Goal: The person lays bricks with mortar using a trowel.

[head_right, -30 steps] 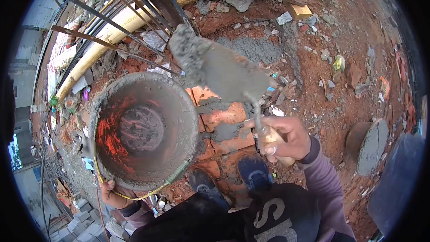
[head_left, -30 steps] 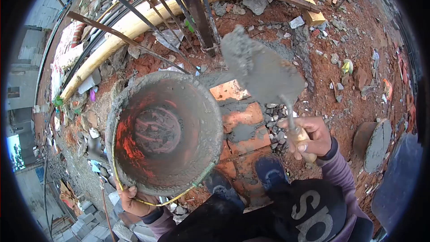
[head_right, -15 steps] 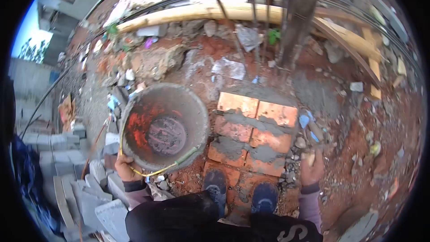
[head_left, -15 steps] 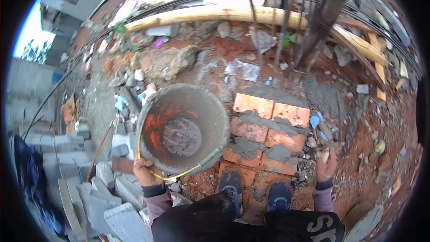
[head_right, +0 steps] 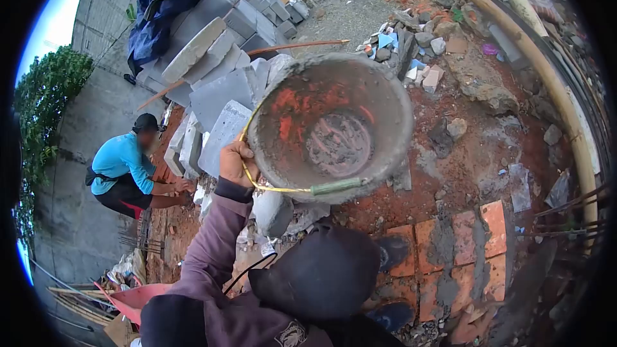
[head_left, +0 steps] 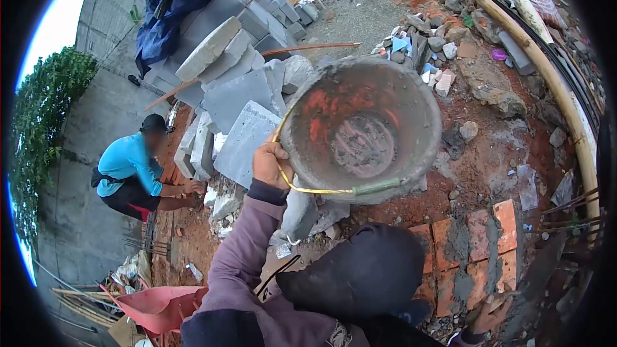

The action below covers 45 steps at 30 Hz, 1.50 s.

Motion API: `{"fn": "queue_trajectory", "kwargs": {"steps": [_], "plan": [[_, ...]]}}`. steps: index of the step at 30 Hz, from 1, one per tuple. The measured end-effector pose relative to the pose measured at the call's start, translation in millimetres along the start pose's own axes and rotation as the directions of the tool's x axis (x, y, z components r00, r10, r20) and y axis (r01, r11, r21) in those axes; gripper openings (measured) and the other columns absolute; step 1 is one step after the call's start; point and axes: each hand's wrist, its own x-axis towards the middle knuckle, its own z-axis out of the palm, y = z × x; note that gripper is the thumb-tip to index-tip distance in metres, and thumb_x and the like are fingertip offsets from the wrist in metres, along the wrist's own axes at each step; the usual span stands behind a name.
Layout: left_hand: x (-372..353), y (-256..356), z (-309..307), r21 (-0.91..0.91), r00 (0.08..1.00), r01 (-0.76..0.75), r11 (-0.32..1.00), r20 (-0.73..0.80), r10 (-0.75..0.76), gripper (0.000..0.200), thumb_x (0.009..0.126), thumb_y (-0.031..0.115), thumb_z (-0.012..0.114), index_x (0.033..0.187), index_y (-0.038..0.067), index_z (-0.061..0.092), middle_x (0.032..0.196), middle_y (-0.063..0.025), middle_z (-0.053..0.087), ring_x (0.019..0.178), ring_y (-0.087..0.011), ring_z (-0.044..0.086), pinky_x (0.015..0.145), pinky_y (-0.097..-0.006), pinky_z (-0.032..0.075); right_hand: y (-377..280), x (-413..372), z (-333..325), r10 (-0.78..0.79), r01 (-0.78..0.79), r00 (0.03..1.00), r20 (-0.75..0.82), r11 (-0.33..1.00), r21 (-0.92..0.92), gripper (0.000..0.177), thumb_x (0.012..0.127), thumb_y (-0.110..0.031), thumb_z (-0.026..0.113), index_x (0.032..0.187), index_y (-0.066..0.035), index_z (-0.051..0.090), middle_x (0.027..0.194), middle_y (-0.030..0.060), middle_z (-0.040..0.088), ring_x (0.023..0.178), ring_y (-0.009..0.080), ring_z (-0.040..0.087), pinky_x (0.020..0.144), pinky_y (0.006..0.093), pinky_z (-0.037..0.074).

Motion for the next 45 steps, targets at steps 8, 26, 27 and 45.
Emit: {"fn": "queue_trajectory", "kwargs": {"steps": [8, 26, 27, 45], "plan": [[-11, 70, -113, 0.158, 0.941, -0.151, 0.976, -0.279, 0.191, 0.046, 0.06, -0.013, 0.037, 0.102, -0.008, 0.057, 0.096, -0.0125, 0.062, 0.084, -0.0227, 0.062, 0.075, -0.0271, 0.054, -57, 47, 53, -0.116, 0.05, 0.948, 0.296, 0.973, 0.224, 0.046, 0.086, -0.01, 0.064, 0.125, 0.008, 0.047, 0.096, 0.0065, 0.057, 0.078, 0.0137, 0.053, 0.07, 0.0271, 0.045], [231, -213, 64, 0.686, 0.996, 0.078, 0.723, -0.079, -0.033, 0.009, 0.072, 0.006, 0.046, 0.081, 0.005, 0.043, 0.081, -0.0111, 0.047, 0.065, -0.0272, 0.045, 0.059, -0.0401, 0.04, 18, -84, 3, 0.044, -0.029, 0.983, 0.178, 0.996, -0.084, 0.058, 0.075, -0.025, 0.067, 0.126, 0.001, 0.053, 0.106, 0.0261, 0.063, 0.096, 0.0393, 0.063, 0.083, 0.0438, 0.05], [226, -217, 73, 0.709, 0.997, 0.072, 0.701, -0.051, -0.052, 0.011, 0.073, 0.007, 0.046, 0.083, 0.004, 0.044, 0.084, -0.0123, 0.047, 0.068, -0.0281, 0.046, 0.062, -0.0411, 0.041, 12, -84, 6, 0.13, -0.118, 0.973, 0.193, 0.99, -0.073, 0.057, 0.076, -0.025, 0.067, 0.125, 0.0, 0.053, 0.104, 0.0257, 0.063, 0.096, 0.0395, 0.063, 0.083, 0.0445, 0.049], [-7, -44, 264, 0.91, 0.642, 0.112, 0.399, 0.24, -0.728, 0.044, 0.082, 0.015, 0.042, 0.12, -0.002, 0.056, 0.11, -0.0164, 0.061, 0.098, -0.0296, 0.061, 0.085, -0.0429, 0.053, -342, -59, 26, -0.037, 0.059, 0.996, -0.087, 0.96, 0.274, 0.04, 0.071, -0.015, 0.061, 0.104, 0.002, 0.048, 0.096, 0.0217, 0.052, 0.094, 0.0422, 0.054, 0.082, 0.0488, 0.042]]}}
